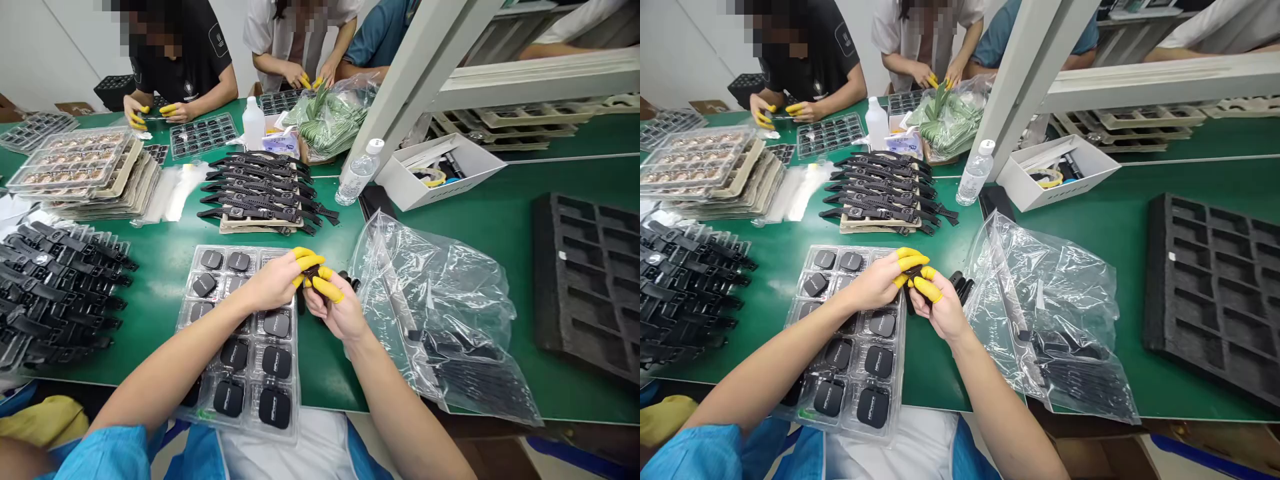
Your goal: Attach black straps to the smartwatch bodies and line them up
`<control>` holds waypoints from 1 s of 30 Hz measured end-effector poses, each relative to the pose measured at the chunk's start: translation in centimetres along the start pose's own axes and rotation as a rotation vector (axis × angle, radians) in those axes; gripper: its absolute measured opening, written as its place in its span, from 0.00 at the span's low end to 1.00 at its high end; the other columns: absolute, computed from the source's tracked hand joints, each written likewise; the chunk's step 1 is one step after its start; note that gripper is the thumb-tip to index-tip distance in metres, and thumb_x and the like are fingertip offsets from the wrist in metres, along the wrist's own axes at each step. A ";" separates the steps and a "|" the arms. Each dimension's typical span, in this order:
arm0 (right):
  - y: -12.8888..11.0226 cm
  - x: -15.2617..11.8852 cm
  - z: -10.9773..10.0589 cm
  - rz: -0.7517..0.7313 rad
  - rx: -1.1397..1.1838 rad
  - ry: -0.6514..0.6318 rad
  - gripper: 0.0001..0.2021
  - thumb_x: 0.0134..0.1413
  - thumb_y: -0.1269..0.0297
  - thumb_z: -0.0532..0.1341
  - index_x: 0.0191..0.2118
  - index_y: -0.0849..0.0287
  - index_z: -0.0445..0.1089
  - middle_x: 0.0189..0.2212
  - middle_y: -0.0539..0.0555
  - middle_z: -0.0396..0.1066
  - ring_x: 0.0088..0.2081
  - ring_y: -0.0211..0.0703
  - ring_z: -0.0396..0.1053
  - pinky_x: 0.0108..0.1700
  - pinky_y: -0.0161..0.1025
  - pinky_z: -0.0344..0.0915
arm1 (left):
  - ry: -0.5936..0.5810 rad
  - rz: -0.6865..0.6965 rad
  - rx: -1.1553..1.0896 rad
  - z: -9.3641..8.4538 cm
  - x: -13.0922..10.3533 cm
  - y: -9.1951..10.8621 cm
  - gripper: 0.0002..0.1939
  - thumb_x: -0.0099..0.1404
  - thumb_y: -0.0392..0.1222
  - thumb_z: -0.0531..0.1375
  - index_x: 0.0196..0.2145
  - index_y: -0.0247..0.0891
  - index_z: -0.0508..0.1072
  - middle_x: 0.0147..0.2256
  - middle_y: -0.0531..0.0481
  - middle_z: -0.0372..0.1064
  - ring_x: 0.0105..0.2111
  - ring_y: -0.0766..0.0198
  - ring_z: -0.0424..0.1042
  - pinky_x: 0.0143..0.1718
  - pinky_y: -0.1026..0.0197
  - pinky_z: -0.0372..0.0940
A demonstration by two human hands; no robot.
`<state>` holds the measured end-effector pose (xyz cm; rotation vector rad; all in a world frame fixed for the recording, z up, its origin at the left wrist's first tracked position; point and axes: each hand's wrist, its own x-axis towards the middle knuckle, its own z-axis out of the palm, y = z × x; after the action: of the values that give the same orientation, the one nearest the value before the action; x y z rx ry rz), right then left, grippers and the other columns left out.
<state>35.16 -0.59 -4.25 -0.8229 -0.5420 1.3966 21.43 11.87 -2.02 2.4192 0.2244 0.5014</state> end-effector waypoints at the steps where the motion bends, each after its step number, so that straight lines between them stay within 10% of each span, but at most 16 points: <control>1: 0.0 0.0 0.1 0.000 0.012 -0.003 0.17 0.59 0.52 0.70 0.34 0.55 0.64 0.17 0.41 0.59 0.18 0.31 0.46 0.19 0.31 0.44 | 0.007 0.000 0.003 0.1 0.0 0.0 0.30 0.67 0.26 0.48 0.65 0.38 0.65 0.60 0.38 0.68 0.60 0.54 0.71 0.62 0.49 0.70; 14: 0.0 -0.3 0.3 0.015 0.054 0.029 0.18 0.59 0.53 0.71 0.31 0.54 0.63 0.17 0.42 0.56 0.17 0.31 0.44 0.19 0.32 0.41 | 0.080 -0.073 0.000 0.3 0.0 0.5 0.25 0.73 0.32 0.49 0.65 0.36 0.66 0.59 0.37 0.69 0.61 0.53 0.70 0.64 0.49 0.68; 21: 0.0 -0.8 -0.5 0.039 -0.068 -0.029 0.15 0.60 0.52 0.71 0.31 0.54 0.70 0.16 0.45 0.57 0.18 0.35 0.49 0.21 0.36 0.46 | -0.176 -0.132 0.001 0.2 0.5 1.2 0.30 0.69 0.27 0.49 0.66 0.32 0.67 0.63 0.36 0.66 0.64 0.55 0.68 0.66 0.53 0.65; 30: -0.5 -0.8 0.6 0.026 0.015 0.037 0.16 0.58 0.54 0.72 0.28 0.54 0.69 0.16 0.45 0.54 0.18 0.34 0.45 0.19 0.34 0.42 | -0.148 -0.158 0.060 0.2 0.6 2.2 0.28 0.70 0.27 0.48 0.66 0.27 0.65 0.61 0.34 0.66 0.61 0.53 0.69 0.64 0.53 0.66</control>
<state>34.94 -1.29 -3.39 -0.8449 -0.4932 1.4053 22.17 10.22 -0.58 2.4584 0.3668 0.2467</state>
